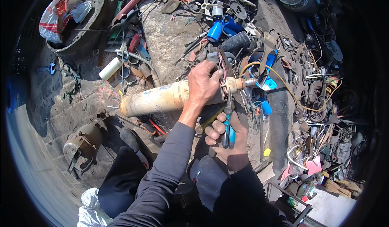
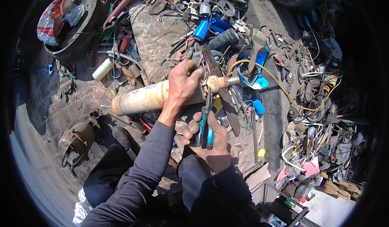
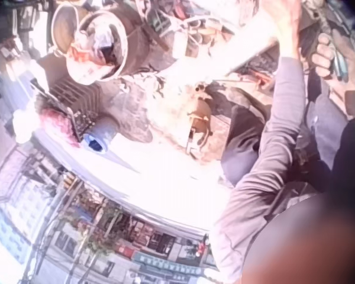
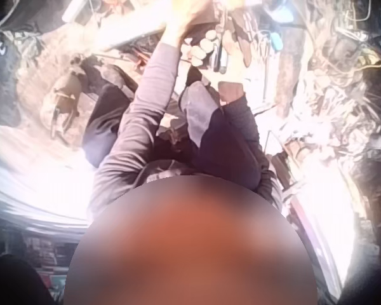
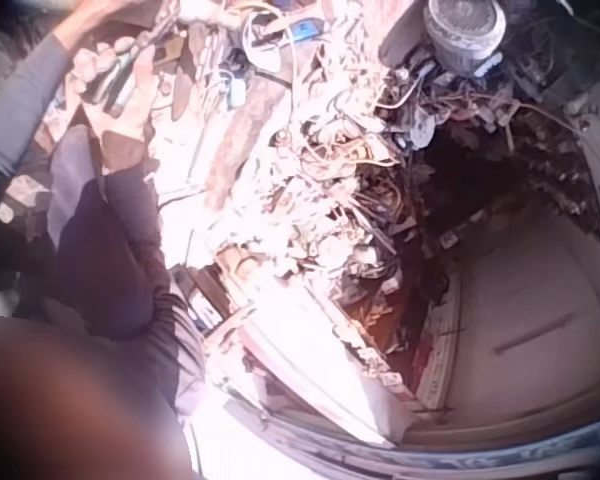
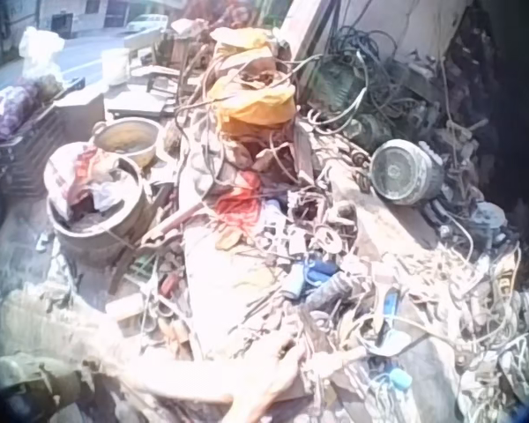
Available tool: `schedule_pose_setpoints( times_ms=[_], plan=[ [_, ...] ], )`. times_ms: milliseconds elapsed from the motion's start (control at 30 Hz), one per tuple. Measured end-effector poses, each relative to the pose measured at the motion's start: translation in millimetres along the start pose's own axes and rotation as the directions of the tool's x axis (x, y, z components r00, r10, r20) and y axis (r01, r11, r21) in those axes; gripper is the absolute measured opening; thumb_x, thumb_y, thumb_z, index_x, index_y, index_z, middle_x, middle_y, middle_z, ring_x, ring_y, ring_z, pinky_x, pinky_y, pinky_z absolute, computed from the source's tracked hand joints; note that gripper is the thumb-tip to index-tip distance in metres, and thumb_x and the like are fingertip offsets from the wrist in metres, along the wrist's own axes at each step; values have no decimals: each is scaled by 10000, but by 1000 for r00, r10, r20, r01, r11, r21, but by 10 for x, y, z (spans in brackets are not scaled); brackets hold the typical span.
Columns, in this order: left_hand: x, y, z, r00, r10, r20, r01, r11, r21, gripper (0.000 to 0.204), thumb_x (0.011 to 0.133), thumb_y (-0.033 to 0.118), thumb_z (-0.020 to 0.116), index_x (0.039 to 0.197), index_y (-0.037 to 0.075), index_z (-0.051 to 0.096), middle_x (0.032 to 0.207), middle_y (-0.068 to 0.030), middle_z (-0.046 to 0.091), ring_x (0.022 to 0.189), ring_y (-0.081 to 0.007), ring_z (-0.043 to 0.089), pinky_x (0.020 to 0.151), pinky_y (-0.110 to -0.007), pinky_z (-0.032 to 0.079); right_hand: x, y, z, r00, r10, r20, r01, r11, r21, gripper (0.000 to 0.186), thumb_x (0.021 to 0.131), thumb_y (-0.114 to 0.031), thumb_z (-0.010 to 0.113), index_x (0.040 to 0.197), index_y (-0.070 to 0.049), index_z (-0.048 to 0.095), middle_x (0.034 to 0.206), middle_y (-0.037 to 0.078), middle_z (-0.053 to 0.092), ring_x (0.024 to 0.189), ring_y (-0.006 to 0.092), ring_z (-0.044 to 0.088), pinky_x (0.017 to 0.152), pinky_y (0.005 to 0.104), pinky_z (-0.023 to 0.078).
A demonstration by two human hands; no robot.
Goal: The person sits on the ground and uses pliers to strip and twist wires on a cylindrical electrical component. They repeatedly adjust the wires and the component's position, then set the pliers down and continue manipulating the wires by hand.
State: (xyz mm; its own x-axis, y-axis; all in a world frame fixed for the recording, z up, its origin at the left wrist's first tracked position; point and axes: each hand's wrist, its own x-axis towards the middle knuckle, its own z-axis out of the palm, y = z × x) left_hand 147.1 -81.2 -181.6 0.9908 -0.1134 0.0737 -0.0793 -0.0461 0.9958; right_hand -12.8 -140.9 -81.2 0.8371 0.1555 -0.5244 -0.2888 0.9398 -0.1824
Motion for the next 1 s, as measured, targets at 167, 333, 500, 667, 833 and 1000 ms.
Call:
schedule_pose_setpoints(
  times_ms=[167, 333, 500, 667, 833, 1000],
  plan=[
    [18, -8, 1, 1000, -19, 12, 19, 999, -26, 191, 857, 151, 797, 914, 5, 689, 899, -163, 677, 854, -405, 682, 761, -459, 530, -229, -175, 73, 896, 80, -437, -204, 947, -246, 508, 1100, -476, 545, 1259, -3, 639, 1031, 158, 745, 842, 218, 661, 734, 322, 532],
    [29, 6, -5, 999, -43, 1, 43, 998, -41, 188, 892, 155, 783, 968, 7, 695, 933, -163, 689, 864, -401, 691, 775, -439, 541, -412, -576, 227, 934, -10, -356, -311, 465, -829, 429, 1083, -370, 640, 1241, 25, 688, 1049, 163, 783, 651, 74, 608, 572, 223, 445],
    [31, -4, -10, 999, -36, 14, 36, 998, -45, 195, 890, 158, 784, 981, 6, 703, 942, -161, 699, 871, -385, 699, 781, -434, 545, -345, -868, 367, 879, -77, -470, -454, 162, -876, 366, 1081, -331, 664, 1231, 1, 695, 981, 90, 792, 643, 71, 606, 560, 232, 438],
    [41, -21, -3, 998, -59, 22, 61, 995, -75, 199, 884, 161, 789, 973, 5, 705, 933, -160, 696, 867, -381, 701, 778, -433, 544, -285, -935, 480, 847, -44, -529, -530, -30, -847, 359, 1085, -339, 658, 1223, -10, 695, 945, 63, 777, 628, 76, 603, 562, 253, 446],
    [26, -10, -10, 1000, 2, 20, -1, 998, -60, 187, 881, 157, 788, 959, 9, 704, 922, -156, 689, 864, -385, 696, 776, -439, 543, -206, -1003, 477, 830, -32, -556, -555, -137, -820, 388, 1072, -356, 669, 1229, -4, 714, 890, 42, 756, 625, 79, 605, 569, 261, 454],
    [27, -6, -13, 999, 45, 17, -44, 997, -55, 177, 882, 156, 785, 938, 15, 694, 911, -148, 683, 861, -384, 694, 770, -440, 543, -126, -1069, 429, 852, 9, -524, -514, -178, -839, 382, 1077, -346, 661, 1230, 2, 704, 950, 80, 788, 641, 80, 609, 572, 254, 461]
  ],
)
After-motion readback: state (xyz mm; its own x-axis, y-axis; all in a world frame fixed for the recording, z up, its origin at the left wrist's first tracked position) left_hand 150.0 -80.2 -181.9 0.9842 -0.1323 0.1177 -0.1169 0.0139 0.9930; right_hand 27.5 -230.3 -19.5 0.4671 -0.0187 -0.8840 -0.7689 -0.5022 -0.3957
